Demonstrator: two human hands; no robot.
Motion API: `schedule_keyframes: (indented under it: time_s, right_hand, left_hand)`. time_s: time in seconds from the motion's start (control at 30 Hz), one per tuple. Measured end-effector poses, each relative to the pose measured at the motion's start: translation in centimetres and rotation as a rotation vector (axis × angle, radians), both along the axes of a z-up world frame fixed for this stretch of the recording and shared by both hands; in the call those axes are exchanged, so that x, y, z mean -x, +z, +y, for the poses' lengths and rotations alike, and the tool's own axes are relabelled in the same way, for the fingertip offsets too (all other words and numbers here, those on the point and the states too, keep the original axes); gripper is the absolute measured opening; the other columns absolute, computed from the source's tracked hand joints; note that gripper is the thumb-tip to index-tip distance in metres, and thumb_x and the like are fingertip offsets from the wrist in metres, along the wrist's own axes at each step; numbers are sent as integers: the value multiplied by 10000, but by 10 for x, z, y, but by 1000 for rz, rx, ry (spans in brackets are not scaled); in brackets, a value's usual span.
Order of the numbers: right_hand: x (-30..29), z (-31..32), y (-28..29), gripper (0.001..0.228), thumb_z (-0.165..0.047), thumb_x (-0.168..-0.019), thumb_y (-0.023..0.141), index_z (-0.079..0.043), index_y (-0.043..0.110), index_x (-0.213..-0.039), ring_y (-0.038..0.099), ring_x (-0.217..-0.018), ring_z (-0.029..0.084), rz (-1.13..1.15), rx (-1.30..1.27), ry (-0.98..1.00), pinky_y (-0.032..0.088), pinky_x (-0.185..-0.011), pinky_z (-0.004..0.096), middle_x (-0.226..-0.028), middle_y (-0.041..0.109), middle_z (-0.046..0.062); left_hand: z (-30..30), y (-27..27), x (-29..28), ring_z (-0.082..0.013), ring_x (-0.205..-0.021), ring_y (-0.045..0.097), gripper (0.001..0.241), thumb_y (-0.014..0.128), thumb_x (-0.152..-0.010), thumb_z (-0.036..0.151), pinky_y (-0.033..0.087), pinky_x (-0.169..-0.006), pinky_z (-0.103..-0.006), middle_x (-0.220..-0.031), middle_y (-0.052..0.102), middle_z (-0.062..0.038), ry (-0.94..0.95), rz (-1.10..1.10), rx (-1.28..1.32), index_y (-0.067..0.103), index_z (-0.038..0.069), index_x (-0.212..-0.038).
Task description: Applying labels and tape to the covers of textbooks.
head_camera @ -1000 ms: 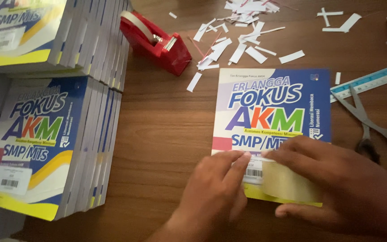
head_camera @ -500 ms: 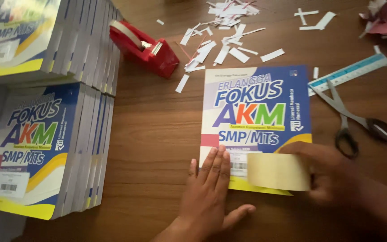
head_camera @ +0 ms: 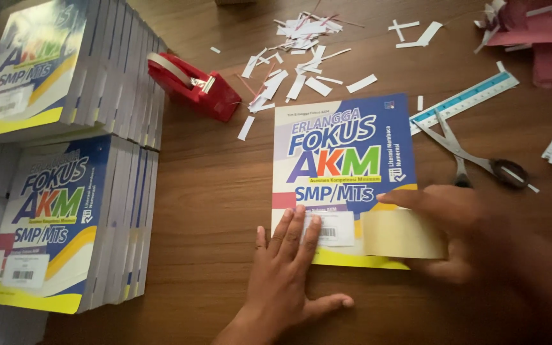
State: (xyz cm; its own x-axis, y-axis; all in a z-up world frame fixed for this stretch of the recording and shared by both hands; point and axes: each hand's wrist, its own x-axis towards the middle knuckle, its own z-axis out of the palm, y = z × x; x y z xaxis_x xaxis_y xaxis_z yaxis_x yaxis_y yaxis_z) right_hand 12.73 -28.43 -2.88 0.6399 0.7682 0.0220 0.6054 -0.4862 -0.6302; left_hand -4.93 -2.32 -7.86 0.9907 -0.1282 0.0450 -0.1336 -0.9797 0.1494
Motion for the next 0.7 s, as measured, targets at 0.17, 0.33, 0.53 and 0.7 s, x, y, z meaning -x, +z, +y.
schedule_keyframes:
  time_s: [0.17, 0.33, 0.53, 0.7]
  right_hand:
    - [-3, 5, 2, 1044, -414, -523, 1008, -210, 551, -1439, 777, -715, 210, 141, -126, 46, 629, -622, 345, -1036, 802, 49]
    - [-6, 5, 5, 1083, -375, -481, 1039, -194, 560, -1435, 795, -716, 160, 206, -191, 46, 648, -615, 299, -967, 812, 7]
    - [-10, 3, 2, 1029, -388, -495, 1042, -158, 591, -1391, 830, -878, 185, 226, -153, 102, 666, -744, 325, -1162, 822, 37]
    - [-9, 2, 1, 1059, -357, -477, 1062, -204, 579, -1407, 819, -776, 162, 196, -183, 94, 655, -666, 312, -1037, 822, 5]
  left_hand:
    - [-5, 13, -2, -433, -1552, 155, 1347, 703, -555, 975, 154, -992, -883, -1682, 205, -232, 16, 4, 80, 361, 211, -1610]
    - [-26, 14, -17, -598, -1513, 114, 1426, 696, -602, 945, 55, -1122, -779, -1593, 169, -449, -60, -66, 111, 294, -105, -1478]
    - [-24, 19, -18, -607, -1513, 156, 1360, 540, -656, 896, 85, -1190, -701, -1589, 211, -459, -149, -115, 230, 322, -172, -1471]
    - [-23, 26, -20, -584, -1518, 160, 1381, 461, -622, 946, 159, -1135, -730, -1647, 217, -362, -186, -103, 147, 316, -43, -1575]
